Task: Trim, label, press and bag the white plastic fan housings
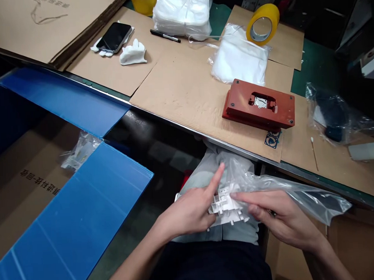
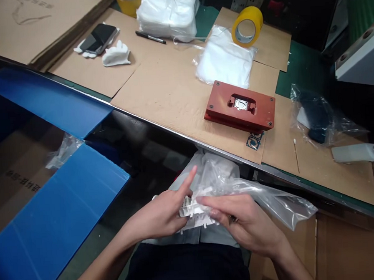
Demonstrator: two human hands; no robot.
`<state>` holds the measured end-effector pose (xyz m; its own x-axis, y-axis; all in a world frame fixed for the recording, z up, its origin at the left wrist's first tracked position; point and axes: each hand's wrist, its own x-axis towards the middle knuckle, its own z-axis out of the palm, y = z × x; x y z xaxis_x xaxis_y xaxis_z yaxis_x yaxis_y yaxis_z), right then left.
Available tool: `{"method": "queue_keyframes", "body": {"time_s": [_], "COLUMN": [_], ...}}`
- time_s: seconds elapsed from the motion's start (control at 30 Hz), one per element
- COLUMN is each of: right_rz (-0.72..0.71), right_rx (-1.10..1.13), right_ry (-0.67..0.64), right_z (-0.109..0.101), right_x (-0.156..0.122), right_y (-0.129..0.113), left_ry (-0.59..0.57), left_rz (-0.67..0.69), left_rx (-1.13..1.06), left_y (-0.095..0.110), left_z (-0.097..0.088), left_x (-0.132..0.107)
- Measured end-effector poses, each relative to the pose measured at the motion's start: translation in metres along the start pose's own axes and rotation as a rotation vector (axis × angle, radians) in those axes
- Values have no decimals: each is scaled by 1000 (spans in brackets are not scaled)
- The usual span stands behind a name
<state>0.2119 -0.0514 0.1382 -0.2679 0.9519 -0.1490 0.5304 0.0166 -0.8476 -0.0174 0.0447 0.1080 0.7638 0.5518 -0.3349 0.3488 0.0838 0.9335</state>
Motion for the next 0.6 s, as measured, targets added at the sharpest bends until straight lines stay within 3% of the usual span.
{"method": "queue_keyframes", "body": {"time_s": [0.13,0.23,0.4,0.5,0.6], "right_rz": [-60,-40,39,50,-10], "right_rx": [-115,-219,-363,-169,101], "right_ry": [-357,-474,-258,-227,-250], "right_z": [-11,-18,-21,-1,33], "right_x": [9,7,-1,2,10], "right_y": [-19,-18,11,21,14], "left_ry": [7,14,151,234,362], "left_rz": [83,3,-167,-238,-256], "left_rx": [66,63,-67,-221,-318], "left_y": [0,-3,-13,-24,-35], "left_z": [10,9,-3,-4,1], "left_x": [8,8,1,-1,-3]}}
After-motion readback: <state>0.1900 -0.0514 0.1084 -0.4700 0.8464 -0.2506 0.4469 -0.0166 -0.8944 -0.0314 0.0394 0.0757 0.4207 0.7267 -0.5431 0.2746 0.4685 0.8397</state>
